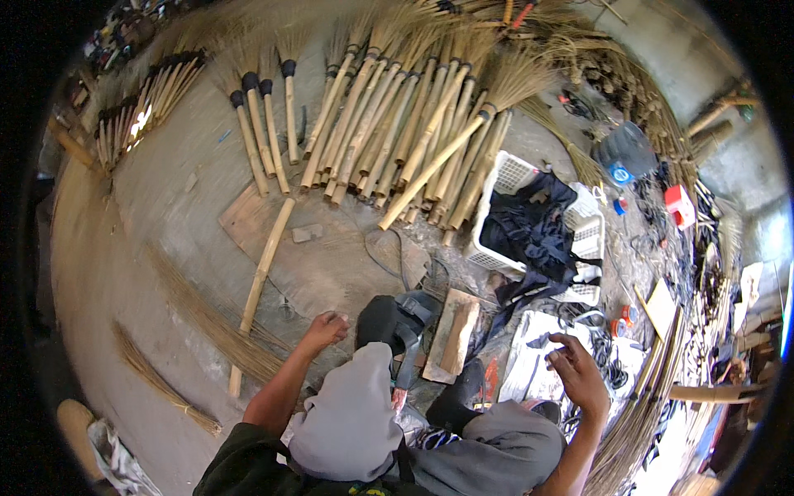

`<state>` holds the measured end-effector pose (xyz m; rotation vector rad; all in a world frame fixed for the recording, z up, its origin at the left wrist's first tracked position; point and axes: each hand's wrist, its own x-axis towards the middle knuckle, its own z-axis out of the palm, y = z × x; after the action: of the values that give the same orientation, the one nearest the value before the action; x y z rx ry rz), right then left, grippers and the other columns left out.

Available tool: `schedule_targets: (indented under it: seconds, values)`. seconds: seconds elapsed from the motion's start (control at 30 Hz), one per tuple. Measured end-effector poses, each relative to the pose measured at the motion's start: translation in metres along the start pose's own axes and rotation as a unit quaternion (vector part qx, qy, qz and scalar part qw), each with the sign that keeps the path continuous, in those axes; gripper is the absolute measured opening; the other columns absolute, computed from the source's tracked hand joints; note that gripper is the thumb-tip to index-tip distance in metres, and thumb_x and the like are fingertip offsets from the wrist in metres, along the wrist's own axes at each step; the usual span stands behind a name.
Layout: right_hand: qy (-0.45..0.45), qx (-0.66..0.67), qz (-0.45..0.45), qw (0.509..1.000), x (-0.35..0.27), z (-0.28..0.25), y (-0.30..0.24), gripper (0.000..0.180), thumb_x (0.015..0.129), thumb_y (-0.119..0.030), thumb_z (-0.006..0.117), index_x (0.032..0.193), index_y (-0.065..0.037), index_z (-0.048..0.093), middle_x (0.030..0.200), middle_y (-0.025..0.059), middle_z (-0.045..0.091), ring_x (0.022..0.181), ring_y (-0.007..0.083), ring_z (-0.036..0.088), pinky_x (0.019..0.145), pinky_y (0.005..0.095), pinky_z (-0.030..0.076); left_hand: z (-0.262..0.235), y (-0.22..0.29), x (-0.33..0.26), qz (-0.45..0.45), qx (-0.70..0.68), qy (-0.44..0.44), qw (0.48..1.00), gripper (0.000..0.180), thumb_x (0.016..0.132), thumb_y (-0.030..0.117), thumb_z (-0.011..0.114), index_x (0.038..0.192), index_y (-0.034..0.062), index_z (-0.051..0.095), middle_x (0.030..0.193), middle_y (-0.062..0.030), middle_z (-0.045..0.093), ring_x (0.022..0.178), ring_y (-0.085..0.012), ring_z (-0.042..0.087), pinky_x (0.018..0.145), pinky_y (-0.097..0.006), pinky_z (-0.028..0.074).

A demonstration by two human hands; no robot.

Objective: The person sits on the floor and wraps black fabric tightly around the junction of a broom's bristles and handle. They use scissors to trim excess fabric and then place the finished broom among others. The person repeats the process on a second broom.

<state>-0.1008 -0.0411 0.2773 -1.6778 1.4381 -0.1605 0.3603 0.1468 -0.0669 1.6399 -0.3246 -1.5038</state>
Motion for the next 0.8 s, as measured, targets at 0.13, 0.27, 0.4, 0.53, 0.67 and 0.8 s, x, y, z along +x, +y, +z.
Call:
schedule_targets:
  seconds: [0.13, 0.27, 0.4, 0.53, 0.67, 0.8]
  values:
    - [0.118, -0.021, -0.068, 0.991, -0.032, 0.001, -0.01, 0.038, 0.105, -0.023, 0.064, 0.135, 0.0, 0.061, 0.1, 0.0103, 0.069, 0.096, 0.0193, 0.067, 0.087, 0.0331, 0.052, 0.001, 0.01, 0.003, 0.055, 0.048, 0.0, 0.997, 0.033, 0.101, 0.033, 0.072, 0.111, 0.0017, 0.066, 0.093, -0.0059, 0.069, 0.071, -0.0115, 0.063, 0.06, -0.027, 0.05]
    - [0.272, -0.099, -0.117, 0.95, -0.097, 0.01, -0.011, 0.035, 0.101, -0.017, 0.062, 0.13, 0.002, 0.064, 0.115, 0.0195, 0.072, 0.105, 0.0297, 0.07, 0.095, 0.0419, 0.054, 0.002, 0.065, 0.014, 0.128, 0.182, 0.038, 0.974, 0.039, 0.098, 0.036, 0.072, 0.107, -0.0023, 0.069, 0.094, -0.0139, 0.074, 0.082, -0.0212, 0.07, 0.072, -0.036, 0.054]
    - [0.406, -0.149, -0.142, 0.89, -0.159, 0.053, 0.004, 0.039, 0.101, -0.023, 0.06, 0.126, 0.006, 0.064, 0.114, 0.0224, 0.07, 0.109, 0.0373, 0.067, 0.097, 0.0476, 0.053, 0.019, 0.139, 0.033, 0.19, 0.344, 0.08, 0.916, 0.049, 0.098, 0.037, 0.071, 0.12, -0.0056, 0.067, 0.109, -0.0213, 0.076, 0.104, -0.037, 0.072, 0.088, -0.042, 0.055]
    - [0.448, -0.006, -0.075, 0.891, -0.174, 0.109, 0.017, 0.044, 0.099, -0.034, 0.062, 0.12, 0.005, 0.065, 0.11, 0.0215, 0.067, 0.113, 0.0376, 0.063, 0.098, 0.0506, 0.05, 0.051, 0.202, 0.073, 0.201, 0.442, 0.107, 0.868, 0.06, 0.099, 0.041, 0.069, 0.135, -0.0053, 0.06, 0.123, -0.0207, 0.073, 0.115, -0.0408, 0.069, 0.095, -0.046, 0.055]
    - [0.426, -0.014, 0.022, 0.904, -0.167, 0.097, 0.011, 0.038, 0.1, -0.026, 0.059, 0.12, 0.005, 0.063, 0.116, 0.0189, 0.063, 0.108, 0.0313, 0.063, 0.099, 0.0418, 0.05, 0.093, 0.246, 0.133, 0.165, 0.561, 0.148, 0.798, 0.06, 0.099, 0.044, 0.068, 0.138, -0.0013, 0.058, 0.127, -0.0191, 0.072, 0.118, -0.0364, 0.069, 0.097, -0.048, 0.055]
    - [0.396, -0.08, 0.04, 0.914, -0.153, 0.09, -0.004, 0.025, 0.099, -0.017, 0.058, 0.107, 0.004, 0.069, 0.103, 0.0166, 0.064, 0.097, 0.0283, 0.063, 0.089, 0.0381, 0.05, 0.131, 0.261, 0.185, 0.06, 0.568, 0.112, 0.813, 0.057, 0.097, 0.044, 0.069, 0.136, 0.0029, 0.061, 0.126, -0.0187, 0.072, 0.114, -0.0338, 0.071, 0.095, -0.048, 0.057]
